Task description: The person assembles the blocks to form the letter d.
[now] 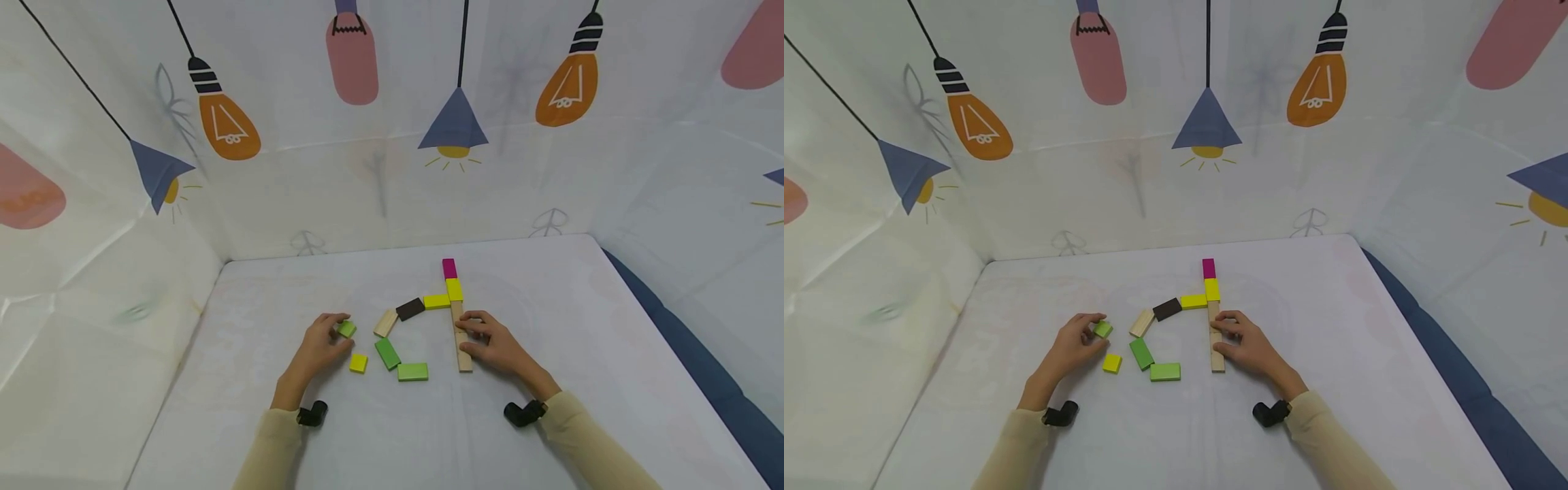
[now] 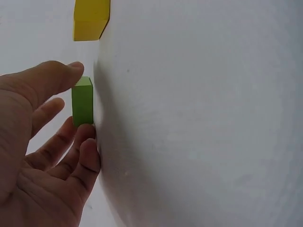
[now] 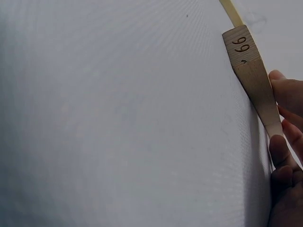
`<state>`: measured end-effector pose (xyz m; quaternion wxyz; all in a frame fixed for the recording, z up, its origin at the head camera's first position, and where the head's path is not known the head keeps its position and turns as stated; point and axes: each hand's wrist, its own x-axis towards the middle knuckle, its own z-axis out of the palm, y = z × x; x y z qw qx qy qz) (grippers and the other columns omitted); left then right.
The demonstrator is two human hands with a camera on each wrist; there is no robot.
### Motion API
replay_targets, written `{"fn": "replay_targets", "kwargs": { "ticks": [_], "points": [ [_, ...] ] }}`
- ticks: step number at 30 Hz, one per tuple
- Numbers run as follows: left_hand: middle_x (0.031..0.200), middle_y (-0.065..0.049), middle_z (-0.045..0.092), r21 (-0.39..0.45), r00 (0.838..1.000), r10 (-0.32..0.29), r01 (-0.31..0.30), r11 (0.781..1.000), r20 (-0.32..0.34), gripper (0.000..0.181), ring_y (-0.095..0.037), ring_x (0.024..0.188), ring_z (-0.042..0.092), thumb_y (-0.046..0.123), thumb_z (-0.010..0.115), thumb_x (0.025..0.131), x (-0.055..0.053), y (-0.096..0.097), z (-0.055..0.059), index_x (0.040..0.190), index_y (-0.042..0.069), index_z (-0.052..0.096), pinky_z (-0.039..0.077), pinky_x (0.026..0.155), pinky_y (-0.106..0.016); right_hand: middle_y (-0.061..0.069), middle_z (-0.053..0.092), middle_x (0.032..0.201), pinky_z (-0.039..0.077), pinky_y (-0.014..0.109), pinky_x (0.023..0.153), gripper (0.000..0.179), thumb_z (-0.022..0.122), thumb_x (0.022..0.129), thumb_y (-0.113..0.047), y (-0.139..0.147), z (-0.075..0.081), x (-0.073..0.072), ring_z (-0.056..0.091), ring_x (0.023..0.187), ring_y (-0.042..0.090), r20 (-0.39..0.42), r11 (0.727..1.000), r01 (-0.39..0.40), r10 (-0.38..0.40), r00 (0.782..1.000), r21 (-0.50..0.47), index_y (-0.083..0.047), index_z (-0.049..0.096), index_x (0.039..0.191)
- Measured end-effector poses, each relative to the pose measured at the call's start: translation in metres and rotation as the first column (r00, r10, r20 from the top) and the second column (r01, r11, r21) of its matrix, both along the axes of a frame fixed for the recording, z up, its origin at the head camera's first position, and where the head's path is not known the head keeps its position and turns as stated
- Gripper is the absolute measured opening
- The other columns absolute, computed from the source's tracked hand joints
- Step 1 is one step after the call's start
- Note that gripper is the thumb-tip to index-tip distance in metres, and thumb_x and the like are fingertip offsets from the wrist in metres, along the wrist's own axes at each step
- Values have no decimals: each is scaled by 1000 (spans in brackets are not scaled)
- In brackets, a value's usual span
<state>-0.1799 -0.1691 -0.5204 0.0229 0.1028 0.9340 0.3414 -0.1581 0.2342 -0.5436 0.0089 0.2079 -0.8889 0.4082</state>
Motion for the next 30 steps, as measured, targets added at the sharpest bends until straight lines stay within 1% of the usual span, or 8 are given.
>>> {"fn": "replay_targets", "kwargs": {
  "ticks": [7,10,13,18,22,27,30],
  "points": [
    [110,-13,67,-21,1000,29,-29,999,8,49,-20,90,58,13,82,86,-1,3,2,130,2,66,52,79,-36,9,59,135,51,30,88,44,79,92,-27,0,-1,0,55,103,17,6,1000,6,-6,1000,-1,-9,71,131],
    [109,-12,67,-28,999,45,-44,999,27,47,-19,89,58,14,82,86,-1,4,3,128,1,67,52,79,-35,9,59,135,51,30,88,44,79,92,-27,0,-1,-1,55,103,17,11,1000,5,-5,1000,-2,-9,71,132],
    [109,-13,69,-29,998,59,-58,998,26,44,-19,89,58,14,82,86,0,3,2,126,-1,69,53,79,-35,10,59,136,51,30,87,44,79,92,-26,0,0,0,55,103,17,8,1000,1,-1,1000,-1,-9,71,132],
    [108,-13,71,-10,996,92,-92,996,-7,40,-20,88,62,12,81,85,4,4,3,122,-1,71,56,79,-37,11,59,135,51,30,87,44,79,92,-25,1,3,1,55,102,17,-7,1000,-4,4,1000,1,-8,71,131],
    [109,-12,72,8,992,120,-120,993,-26,39,-20,88,64,10,80,85,8,6,5,122,0,72,57,79,-37,11,59,135,51,30,87,43,79,92,-25,0,2,1,55,102,17,-3,1000,-2,2,1000,-3,-8,71,131],
    [109,-13,73,20,988,140,-139,990,-71,37,-19,85,62,8,81,85,11,10,8,120,0,73,54,73,-32,11,59,136,52,30,89,44,79,92,-25,0,4,1,55,104,18,8,1000,1,-1,1000,4,-8,71,132],
    [107,-13,73,32,985,136,-133,991,-108,36,-19,83,61,7,81,84,14,16,12,119,1,73,53,69,-30,11,59,136,52,31,89,44,79,92,-26,0,4,1,56,104,19,9,1000,2,-2,1000,7,-8,71,132]
  ]
}}
